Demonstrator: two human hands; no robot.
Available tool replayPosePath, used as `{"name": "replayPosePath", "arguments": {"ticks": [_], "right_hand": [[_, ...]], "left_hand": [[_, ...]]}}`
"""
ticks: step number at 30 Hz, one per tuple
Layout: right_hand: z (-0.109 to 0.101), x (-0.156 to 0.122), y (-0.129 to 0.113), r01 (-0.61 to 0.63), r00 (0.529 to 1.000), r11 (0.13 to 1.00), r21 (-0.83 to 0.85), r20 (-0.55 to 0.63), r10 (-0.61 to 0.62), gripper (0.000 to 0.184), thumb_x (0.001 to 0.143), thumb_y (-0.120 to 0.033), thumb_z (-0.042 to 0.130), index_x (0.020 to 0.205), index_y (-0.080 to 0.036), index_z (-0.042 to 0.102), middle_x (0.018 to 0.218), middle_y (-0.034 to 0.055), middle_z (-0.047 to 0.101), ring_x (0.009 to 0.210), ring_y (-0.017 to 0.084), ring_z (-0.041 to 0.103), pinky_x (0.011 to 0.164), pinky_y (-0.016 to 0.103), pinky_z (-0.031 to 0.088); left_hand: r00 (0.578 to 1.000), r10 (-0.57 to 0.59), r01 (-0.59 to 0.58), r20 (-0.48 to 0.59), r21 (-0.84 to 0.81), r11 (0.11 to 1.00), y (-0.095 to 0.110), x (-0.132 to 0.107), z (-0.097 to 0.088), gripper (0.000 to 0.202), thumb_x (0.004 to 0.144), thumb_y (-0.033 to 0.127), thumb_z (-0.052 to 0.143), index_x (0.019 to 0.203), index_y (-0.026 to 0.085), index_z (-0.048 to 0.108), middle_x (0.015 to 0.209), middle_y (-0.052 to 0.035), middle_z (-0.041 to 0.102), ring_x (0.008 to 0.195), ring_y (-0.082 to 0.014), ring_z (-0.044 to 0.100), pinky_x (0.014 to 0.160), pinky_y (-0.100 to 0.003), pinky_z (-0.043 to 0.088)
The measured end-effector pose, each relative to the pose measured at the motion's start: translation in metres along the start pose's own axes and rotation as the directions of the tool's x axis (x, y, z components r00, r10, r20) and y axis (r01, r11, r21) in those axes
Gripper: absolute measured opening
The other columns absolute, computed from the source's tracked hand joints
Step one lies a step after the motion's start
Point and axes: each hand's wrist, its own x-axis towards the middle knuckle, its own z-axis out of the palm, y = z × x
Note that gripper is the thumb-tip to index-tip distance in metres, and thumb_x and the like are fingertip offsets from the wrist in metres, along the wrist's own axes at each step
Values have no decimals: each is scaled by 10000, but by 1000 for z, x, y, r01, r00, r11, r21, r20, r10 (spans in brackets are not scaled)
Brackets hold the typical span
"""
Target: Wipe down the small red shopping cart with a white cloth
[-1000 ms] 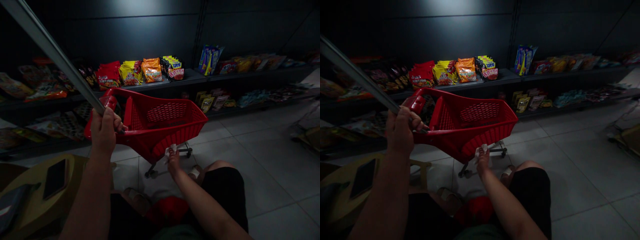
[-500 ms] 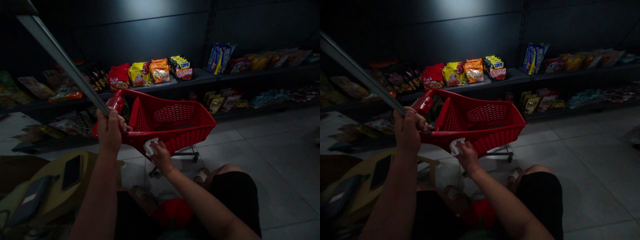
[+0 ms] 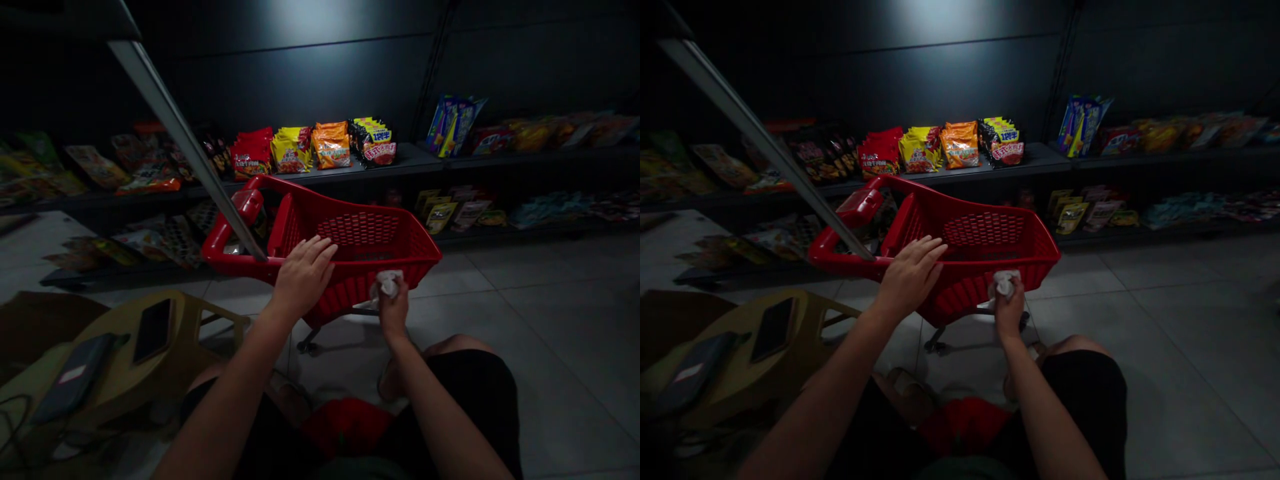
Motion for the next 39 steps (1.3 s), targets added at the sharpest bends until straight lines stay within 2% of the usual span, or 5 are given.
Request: {"name": "replayPosePath", "arguments": {"ticks": [11, 18, 22, 30, 39], "right_hand": [[65, -78, -55, 359, 658, 931, -73, 727, -197, 426, 745, -156, 642, 1135, -325, 669, 1090, 37, 636, 913, 188, 620, 752, 255, 467], [-25, 20, 5, 171, 981, 977, -127, 111, -157, 296, 855, -396, 606, 1096, -228, 640, 1040, 64, 590, 981, 223, 571, 925, 379, 454], [-21, 14, 1, 81, 987, 992, -97, -134, -94, 382, 871, -429, 564, 1195, -229, 576, 1090, 72, 574, 1067, 244, 530, 992, 438, 417], [34, -52, -49, 421, 701, 891, -170, 685, -201, 445, 803, -140, 577, 1201, -323, 657, 1115, 60, 606, 1002, 225, 581, 855, 294, 464], [-34, 12, -20, 268, 963, 962, -46, 28, -267, 318, 862, -400, 621, 1140, -253, 662, 1199, 82, 516, 1160, 245, 499, 1042, 444, 413]], "left_hand": [[989, -118, 89, 92, 279, 956, -1, 9, 26, 308, 999, 351, 431, 1053, 228, 708, 880, -71, 712, 862, -235, 625, 811, -407, 350], [988, -123, 92, 90, 295, 951, -14, -2, 21, 289, 987, 359, 453, 981, 253, 721, 807, -65, 696, 814, -246, 599, 793, -420, 335], [989, -125, 95, 84, 303, 948, -15, -3, 20, 269, 980, 351, 470, 971, 261, 723, 802, -62, 698, 803, -247, 595, 793, -424, 336], [987, -132, 96, 89, 324, 941, -14, -10, 14, 273, 985, 354, 462, 996, 251, 714, 817, -58, 700, 816, -254, 593, 812, -424, 340], [986, -138, 103, 95, 302, 948, -15, -16, 9, 277, 986, 360, 455, 972, 255, 711, 814, -59, 685, 805, -242, 565, 802, -416, 327]]}}
